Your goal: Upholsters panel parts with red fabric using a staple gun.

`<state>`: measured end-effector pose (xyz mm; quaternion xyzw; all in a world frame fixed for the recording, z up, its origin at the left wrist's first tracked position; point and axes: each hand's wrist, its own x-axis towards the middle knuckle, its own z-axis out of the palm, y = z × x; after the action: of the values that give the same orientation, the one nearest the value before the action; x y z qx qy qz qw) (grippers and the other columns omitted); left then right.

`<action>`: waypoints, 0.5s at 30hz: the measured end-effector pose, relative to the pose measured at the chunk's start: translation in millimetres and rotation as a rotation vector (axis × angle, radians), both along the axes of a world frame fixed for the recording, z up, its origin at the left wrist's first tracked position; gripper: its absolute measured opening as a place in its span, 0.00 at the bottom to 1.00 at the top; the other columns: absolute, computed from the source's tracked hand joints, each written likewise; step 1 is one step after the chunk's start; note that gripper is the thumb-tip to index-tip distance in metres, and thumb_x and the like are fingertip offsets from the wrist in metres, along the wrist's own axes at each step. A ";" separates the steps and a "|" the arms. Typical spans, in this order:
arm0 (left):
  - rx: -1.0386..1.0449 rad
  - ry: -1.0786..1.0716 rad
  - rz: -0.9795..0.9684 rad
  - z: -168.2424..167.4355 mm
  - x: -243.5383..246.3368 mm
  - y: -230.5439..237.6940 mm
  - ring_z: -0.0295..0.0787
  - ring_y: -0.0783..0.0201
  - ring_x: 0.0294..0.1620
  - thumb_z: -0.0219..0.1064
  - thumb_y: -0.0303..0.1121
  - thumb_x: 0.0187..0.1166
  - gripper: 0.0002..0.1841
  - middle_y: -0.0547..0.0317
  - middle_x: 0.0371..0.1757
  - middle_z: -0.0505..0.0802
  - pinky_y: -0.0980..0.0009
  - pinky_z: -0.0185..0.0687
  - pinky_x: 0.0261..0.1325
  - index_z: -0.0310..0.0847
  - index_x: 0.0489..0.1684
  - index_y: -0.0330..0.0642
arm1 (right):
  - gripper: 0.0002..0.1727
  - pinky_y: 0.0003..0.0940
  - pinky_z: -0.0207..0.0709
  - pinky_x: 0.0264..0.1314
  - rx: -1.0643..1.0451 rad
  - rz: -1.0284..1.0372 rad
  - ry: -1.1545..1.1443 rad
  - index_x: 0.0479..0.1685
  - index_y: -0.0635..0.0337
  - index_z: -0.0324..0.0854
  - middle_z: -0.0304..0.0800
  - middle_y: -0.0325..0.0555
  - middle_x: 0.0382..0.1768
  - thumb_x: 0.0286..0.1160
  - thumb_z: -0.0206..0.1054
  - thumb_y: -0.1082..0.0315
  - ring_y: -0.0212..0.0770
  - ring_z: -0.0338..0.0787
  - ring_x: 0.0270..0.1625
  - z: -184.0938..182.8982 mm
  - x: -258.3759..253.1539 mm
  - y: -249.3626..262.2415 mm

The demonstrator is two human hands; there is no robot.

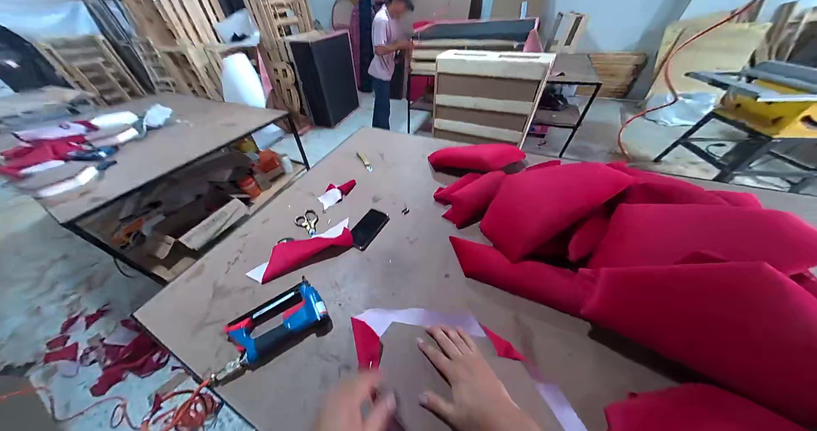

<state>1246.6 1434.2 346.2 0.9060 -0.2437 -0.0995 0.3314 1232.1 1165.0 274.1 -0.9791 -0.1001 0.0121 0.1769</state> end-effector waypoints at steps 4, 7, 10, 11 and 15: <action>0.295 0.239 -0.110 -19.5 152.5 -11.2 0.79 0.43 0.77 0.64 0.62 0.78 0.38 0.39 0.75 0.83 0.42 0.73 0.80 0.77 0.78 0.41 | 0.70 0.78 0.36 0.91 -0.097 -0.113 0.178 0.94 0.34 0.59 0.51 0.43 0.96 0.40 0.55 0.04 0.57 0.47 0.97 25.1 -6.7 39.5; 0.310 0.402 -0.306 -34.9 192.0 -46.7 0.81 0.46 0.75 0.62 0.50 0.84 0.28 0.42 0.71 0.86 0.43 0.73 0.79 0.80 0.74 0.40 | 0.78 0.81 0.30 0.89 -0.158 -0.158 0.301 0.97 0.36 0.49 0.41 0.46 0.98 0.32 0.58 0.03 0.60 0.39 0.98 35.2 9.8 66.3; 0.397 0.332 -0.312 -37.9 199.3 -66.3 0.78 0.43 0.76 0.70 0.40 0.72 0.29 0.43 0.75 0.82 0.40 0.77 0.74 0.78 0.75 0.41 | 0.76 0.77 0.37 0.90 -0.193 -0.181 0.351 0.97 0.40 0.49 0.46 0.53 0.96 0.36 0.64 0.09 0.62 0.45 0.96 44.7 19.3 82.2; 0.445 0.322 -0.343 -41.5 196.6 -70.3 0.80 0.41 0.73 0.72 0.41 0.70 0.29 0.41 0.71 0.83 0.39 0.79 0.70 0.78 0.73 0.39 | 0.75 0.76 0.39 0.90 -0.201 -0.180 0.346 0.96 0.43 0.52 0.49 0.56 0.95 0.37 0.66 0.11 0.64 0.48 0.95 46.2 17.1 86.7; 0.591 0.327 -0.584 -49.0 185.6 -71.7 0.87 0.37 0.62 0.67 0.40 0.79 0.17 0.37 0.57 0.91 0.32 0.79 0.62 0.86 0.56 0.37 | 0.72 0.74 0.48 0.89 -0.236 -0.145 0.228 0.92 0.45 0.60 0.58 0.59 0.91 0.35 0.70 0.13 0.65 0.58 0.92 43.5 -6.3 95.5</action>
<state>1432.2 1362.5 297.2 0.8274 -0.3948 -0.3963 0.0502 1225.8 1260.5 317.6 -0.9899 -0.0062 0.1219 0.0714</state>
